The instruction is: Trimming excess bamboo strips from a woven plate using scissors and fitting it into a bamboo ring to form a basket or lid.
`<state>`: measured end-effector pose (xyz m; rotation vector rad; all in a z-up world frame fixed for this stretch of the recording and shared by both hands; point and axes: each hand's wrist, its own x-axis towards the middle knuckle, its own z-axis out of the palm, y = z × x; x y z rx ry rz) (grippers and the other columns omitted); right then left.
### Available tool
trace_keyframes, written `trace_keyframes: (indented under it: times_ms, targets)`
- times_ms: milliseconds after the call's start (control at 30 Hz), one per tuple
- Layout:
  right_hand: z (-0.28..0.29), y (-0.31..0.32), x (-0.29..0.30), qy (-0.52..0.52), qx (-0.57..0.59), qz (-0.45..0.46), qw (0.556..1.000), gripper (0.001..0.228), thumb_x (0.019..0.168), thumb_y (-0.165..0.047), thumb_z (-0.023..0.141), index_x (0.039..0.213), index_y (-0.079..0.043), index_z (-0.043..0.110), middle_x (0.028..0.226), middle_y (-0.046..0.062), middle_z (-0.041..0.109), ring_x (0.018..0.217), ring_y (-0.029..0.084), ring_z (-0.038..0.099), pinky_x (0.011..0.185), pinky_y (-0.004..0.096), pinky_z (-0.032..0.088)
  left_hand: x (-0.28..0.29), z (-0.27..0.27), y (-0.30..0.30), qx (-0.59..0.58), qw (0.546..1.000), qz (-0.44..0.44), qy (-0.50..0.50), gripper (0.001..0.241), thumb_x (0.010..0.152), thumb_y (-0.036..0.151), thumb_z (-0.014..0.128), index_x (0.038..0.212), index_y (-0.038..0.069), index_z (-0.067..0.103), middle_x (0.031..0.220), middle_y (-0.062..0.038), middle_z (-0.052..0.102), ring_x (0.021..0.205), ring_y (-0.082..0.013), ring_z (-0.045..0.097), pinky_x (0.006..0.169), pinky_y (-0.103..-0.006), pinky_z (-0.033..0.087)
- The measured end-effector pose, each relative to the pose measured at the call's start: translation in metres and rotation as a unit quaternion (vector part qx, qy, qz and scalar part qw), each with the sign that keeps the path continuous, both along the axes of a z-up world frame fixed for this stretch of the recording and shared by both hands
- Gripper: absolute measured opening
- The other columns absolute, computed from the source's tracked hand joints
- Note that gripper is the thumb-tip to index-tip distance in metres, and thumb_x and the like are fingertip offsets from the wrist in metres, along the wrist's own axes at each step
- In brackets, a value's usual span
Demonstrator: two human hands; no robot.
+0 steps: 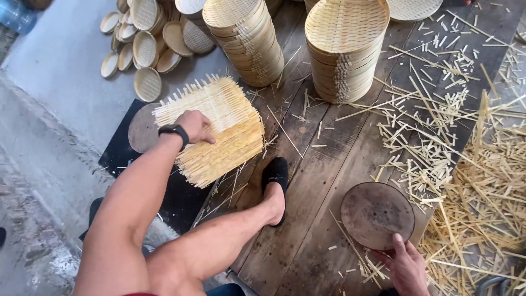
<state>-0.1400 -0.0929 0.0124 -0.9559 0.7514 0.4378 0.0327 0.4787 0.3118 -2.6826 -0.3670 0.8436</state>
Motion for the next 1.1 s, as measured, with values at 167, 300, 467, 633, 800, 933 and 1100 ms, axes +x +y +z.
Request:
trace_keyframes:
  times_ms: [167, 300, 467, 633, 800, 933, 1100]
  targets:
    - [-0.054, -0.028, -0.013, 0.027, -0.038, -0.006, 0.999, 0.043, 0.111, -0.030, 0.049, 0.135, 0.006, 0.049, 0.114, 0.022, 0.059, 0.096, 0.035, 0.064, 0.080, 0.052, 0.056, -0.009, -0.001, 0.050, -0.183, 0.959, 0.088, -0.198, 0.077, 0.064, 0.041, 0.087, 0.133, 0.009, 0.074, 0.121, -0.018, 0.079, 0.110, -0.0301, 0.076, 0.103, -0.0386, 0.058]
    - [-0.085, -0.041, -0.026, 0.031, -0.037, -0.021, 0.999, 0.043, 0.111, -0.031, 0.049, 0.134, 0.005, 0.050, 0.108, 0.019, 0.061, 0.092, 0.034, 0.065, 0.076, 0.051, 0.056, -0.019, 0.015, 0.032, -0.052, 0.991, 0.009, -0.120, 0.102, 0.059, 0.049, 0.102, 0.139, 0.005, 0.057, 0.128, -0.025, 0.062, 0.119, -0.0367, 0.060, 0.103, -0.0427, 0.047]
    - [-0.136, -0.064, -0.049, 0.051, -0.039, 0.027, 0.998, 0.042, 0.109, -0.030, 0.051, 0.134, 0.004, 0.059, 0.099, 0.020, 0.067, 0.084, 0.034, 0.067, 0.072, 0.050, 0.056, -0.036, -0.053, 0.139, -0.126, 0.886, 0.284, -0.344, 0.059, 0.078, 0.037, 0.085, 0.122, 0.000, 0.071, 0.121, -0.021, 0.073, 0.111, -0.0331, 0.071, 0.098, -0.0415, 0.055]
    - [-0.161, -0.067, -0.051, 0.061, -0.031, 0.024, 0.997, 0.040, 0.108, -0.028, 0.053, 0.132, 0.003, 0.060, 0.098, 0.020, 0.067, 0.081, 0.035, 0.067, 0.070, 0.049, 0.056, -0.054, -0.010, 0.095, -0.069, 0.883, 0.311, -0.344, 0.033, 0.074, 0.025, 0.089, 0.101, 0.008, 0.080, 0.112, -0.018, 0.075, 0.103, -0.0322, 0.072, 0.093, -0.0405, 0.056]
    - [-0.145, -0.067, -0.052, 0.064, -0.039, 0.030, 0.997, 0.038, 0.109, -0.027, 0.053, 0.131, 0.003, 0.061, 0.098, 0.020, 0.066, 0.083, 0.034, 0.066, 0.072, 0.048, 0.056, -0.057, 0.021, 0.093, -0.099, 0.862, 0.264, -0.421, 0.017, 0.072, 0.022, 0.089, 0.082, 0.011, 0.082, 0.097, -0.016, 0.079, 0.089, -0.0309, 0.074, 0.089, -0.0357, 0.057]
    - [-0.137, -0.064, -0.050, 0.063, -0.039, 0.019, 0.997, 0.039, 0.109, -0.027, 0.053, 0.130, 0.004, 0.061, 0.098, 0.021, 0.066, 0.083, 0.033, 0.066, 0.073, 0.048, 0.057, -0.061, 0.052, 0.107, -0.086, 0.833, 0.015, -0.546, 0.019, 0.075, 0.022, 0.091, 0.076, 0.006, 0.081, 0.087, -0.018, 0.074, 0.082, -0.0327, 0.072, 0.083, -0.0405, 0.057]
    - [-0.124, -0.061, -0.050, 0.061, -0.044, 0.017, 0.997, 0.038, 0.109, -0.026, 0.054, 0.130, 0.005, 0.061, 0.098, 0.021, 0.066, 0.084, 0.032, 0.067, 0.074, 0.048, 0.057, -0.086, 0.075, 0.062, -0.222, 0.796, 0.159, -0.540, 0.020, 0.080, 0.026, 0.084, 0.086, 0.008, 0.079, 0.081, -0.008, 0.077, 0.076, -0.0262, 0.074, 0.078, -0.0375, 0.060]
